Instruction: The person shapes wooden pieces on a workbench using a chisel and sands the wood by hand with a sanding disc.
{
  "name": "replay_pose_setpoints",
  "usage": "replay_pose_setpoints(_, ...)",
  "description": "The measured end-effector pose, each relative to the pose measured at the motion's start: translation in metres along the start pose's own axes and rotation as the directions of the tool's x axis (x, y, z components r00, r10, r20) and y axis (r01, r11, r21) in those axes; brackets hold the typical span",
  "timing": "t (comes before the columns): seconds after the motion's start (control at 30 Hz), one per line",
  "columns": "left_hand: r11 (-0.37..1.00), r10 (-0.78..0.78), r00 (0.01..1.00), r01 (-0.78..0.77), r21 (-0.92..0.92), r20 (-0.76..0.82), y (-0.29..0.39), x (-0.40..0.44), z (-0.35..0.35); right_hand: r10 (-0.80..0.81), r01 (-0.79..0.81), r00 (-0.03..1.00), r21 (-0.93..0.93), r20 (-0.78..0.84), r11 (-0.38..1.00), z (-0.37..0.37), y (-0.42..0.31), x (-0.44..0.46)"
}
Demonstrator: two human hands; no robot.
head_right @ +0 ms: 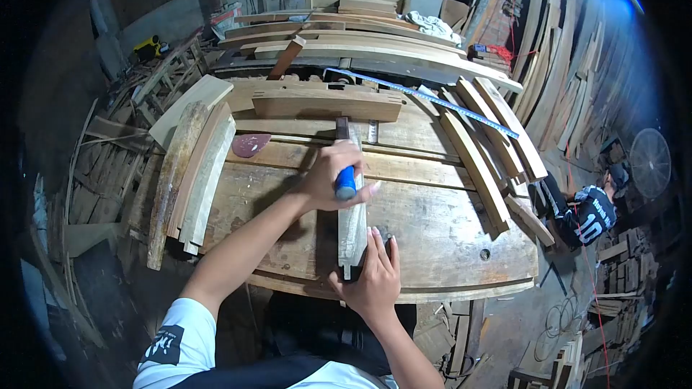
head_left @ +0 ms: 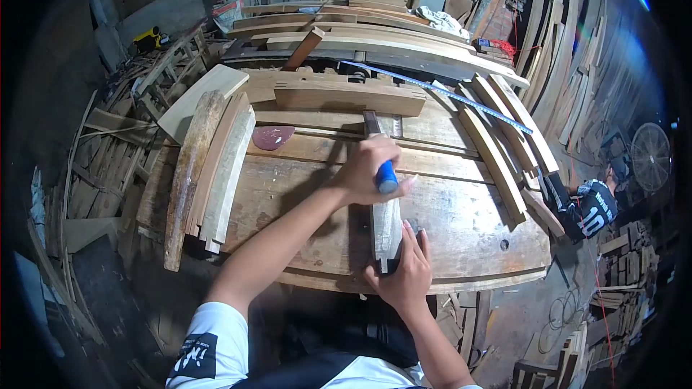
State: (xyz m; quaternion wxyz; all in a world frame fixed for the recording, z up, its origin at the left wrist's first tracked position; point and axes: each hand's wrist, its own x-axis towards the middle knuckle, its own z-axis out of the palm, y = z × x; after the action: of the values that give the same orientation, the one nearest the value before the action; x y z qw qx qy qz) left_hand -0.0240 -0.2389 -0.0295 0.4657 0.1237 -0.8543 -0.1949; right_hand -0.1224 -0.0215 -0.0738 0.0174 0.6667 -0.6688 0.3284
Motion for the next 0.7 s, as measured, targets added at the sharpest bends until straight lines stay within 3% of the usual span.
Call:
replay_pose_setpoints(0.13, 0.995, 0.095, 0.994, -0.095, -0.011, 0.049, -0.001, -0.004, 0.002, -0.011, 0.011, 1.000, -0.008, 0.001, 1.000, 0.000, 0.001, 0.004)
replay_pose_setpoints(0.17, 0.999, 0.029, 0.999, -0.028, 0.027, -0.014, -0.006, -0.002, 0.001, -0.014, 0.014, 1.000, -0.012, 0.008, 1.000, 0.000, 0.000, 0.002)
replay_pose_setpoints(0.23, 0.998, -0.051, 0.998, 0.050, 0.031, 0.029, 0.001, -0.003, -0.005, -0.006, 0.005, 1.000, 0.016, 0.008, 1.000, 0.000, 0.000, 0.000)
replay_pose_setpoints(0.33, 0.986, 0.135, 0.990, -0.130, -0.105, 0.050, 0.023, -0.011, 0.002, -0.019, 0.021, 0.999, 0.036, -0.040, 0.999, -0.005, -0.007, 0.010)
replay_pose_setpoints(0.5, 0.989, 0.077, 0.995, -0.084, -0.125, -0.059, 0.028, -0.010, -0.012, -0.001, 0.009, 0.997, 0.101, -0.079, 0.995, -0.003, -0.007, 0.003)
replay_pose_setpoints(0.63, 0.965, 0.142, 0.973, -0.178, -0.195, -0.184, 0.042, -0.012, -0.013, 0.177, -0.131, 0.979, 0.352, -0.103, 0.927, -0.005, 0.003, -0.001)
replay_pose_setpoints(0.67, 0.957, 0.164, 0.973, -0.196, -0.213, -0.160, 0.048, -0.012, -0.012, 0.286, -0.233, 0.956, 0.418, -0.068, 0.878, -0.006, 0.002, -0.004)
replay_pose_setpoints(0.7, 0.950, 0.183, 0.974, -0.211, -0.231, -0.137, 0.052, -0.012, -0.010, 0.231, -0.185, 0.969, 0.352, -0.091, 0.918, -0.007, 0.002, -0.003)
